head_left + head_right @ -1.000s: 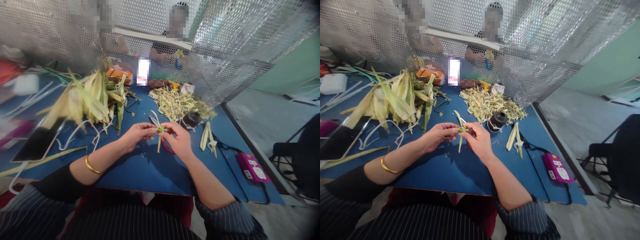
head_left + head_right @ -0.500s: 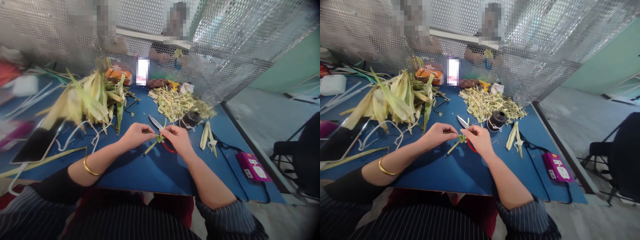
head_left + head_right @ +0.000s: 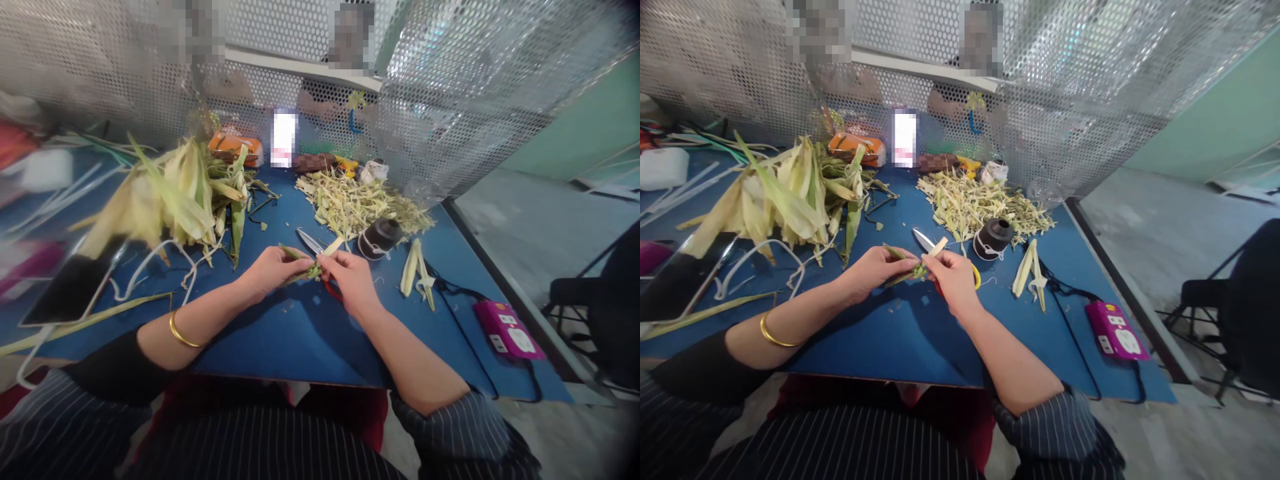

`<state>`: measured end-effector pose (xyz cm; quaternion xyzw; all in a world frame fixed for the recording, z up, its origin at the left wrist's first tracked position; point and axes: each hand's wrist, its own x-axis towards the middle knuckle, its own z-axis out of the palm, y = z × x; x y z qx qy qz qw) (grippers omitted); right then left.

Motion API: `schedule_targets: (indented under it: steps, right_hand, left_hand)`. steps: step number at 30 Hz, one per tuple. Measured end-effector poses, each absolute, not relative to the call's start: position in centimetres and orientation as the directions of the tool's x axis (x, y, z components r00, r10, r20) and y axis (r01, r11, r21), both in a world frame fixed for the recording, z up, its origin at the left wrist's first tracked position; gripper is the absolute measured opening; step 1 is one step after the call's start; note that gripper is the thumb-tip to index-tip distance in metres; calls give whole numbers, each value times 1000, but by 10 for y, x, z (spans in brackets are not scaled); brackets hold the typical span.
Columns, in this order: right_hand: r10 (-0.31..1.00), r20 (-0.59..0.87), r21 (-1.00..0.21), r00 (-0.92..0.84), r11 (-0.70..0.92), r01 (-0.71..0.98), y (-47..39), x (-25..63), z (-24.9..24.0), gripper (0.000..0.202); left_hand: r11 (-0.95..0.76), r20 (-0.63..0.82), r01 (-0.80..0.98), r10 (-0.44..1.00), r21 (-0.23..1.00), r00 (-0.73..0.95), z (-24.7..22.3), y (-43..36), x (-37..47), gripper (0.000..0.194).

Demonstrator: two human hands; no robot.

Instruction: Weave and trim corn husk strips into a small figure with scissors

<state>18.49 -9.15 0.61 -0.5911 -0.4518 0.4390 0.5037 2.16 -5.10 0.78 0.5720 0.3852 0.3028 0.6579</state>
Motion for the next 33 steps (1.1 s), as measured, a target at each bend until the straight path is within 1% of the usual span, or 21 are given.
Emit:
schedule_targets:
  steps: [3,7,12,14,18,22,25,28,31,33]
  right_hand:
    - [983,-77,-991,167,-94,97,-92,184,6,31]
    - [978,-91,-988,190,-112,107,-92,185,7,30]
    - [981,-58,-986,183,-85,145,-92,185,5,28]
    - [982,-41,-986,185,-70,154,-93,184,3,27]
    - [984,-6,-992,177,-27,120,-94,181,2,25]
    - [986,-33,-997,165,-45,69,-95,180,5,27]
    - [992,-68,-997,106,-70,13,-94,183,8,27]
    - [995,-92,-995,41,-91,-30,-93,187,10,25]
    - [992,-129,-992,-8,-129,-10,-94,186,9,27]
    - [991,-131,-991,-9,-131,22,-94,184,6,28]
  left_hand:
    - [184,-189,61,839,981,510,7,-50,22,25]
    - [211,-236,106,843,972,483,9,-50,20,28]
    - [123,-187,154,834,980,518,8,-51,20,26]
    - [140,-203,157,827,978,525,8,-51,20,24]
    - [201,-233,120,773,972,590,6,-47,17,20]
    - [224,-248,119,735,967,631,6,-44,15,23]
    - [293,-307,121,754,948,580,8,-46,16,25]
    - [351,-330,58,793,935,513,10,-49,19,28]
    - [350,-315,1,840,937,442,10,-50,21,29]
    - [330,-301,1,859,944,414,8,-50,21,29]
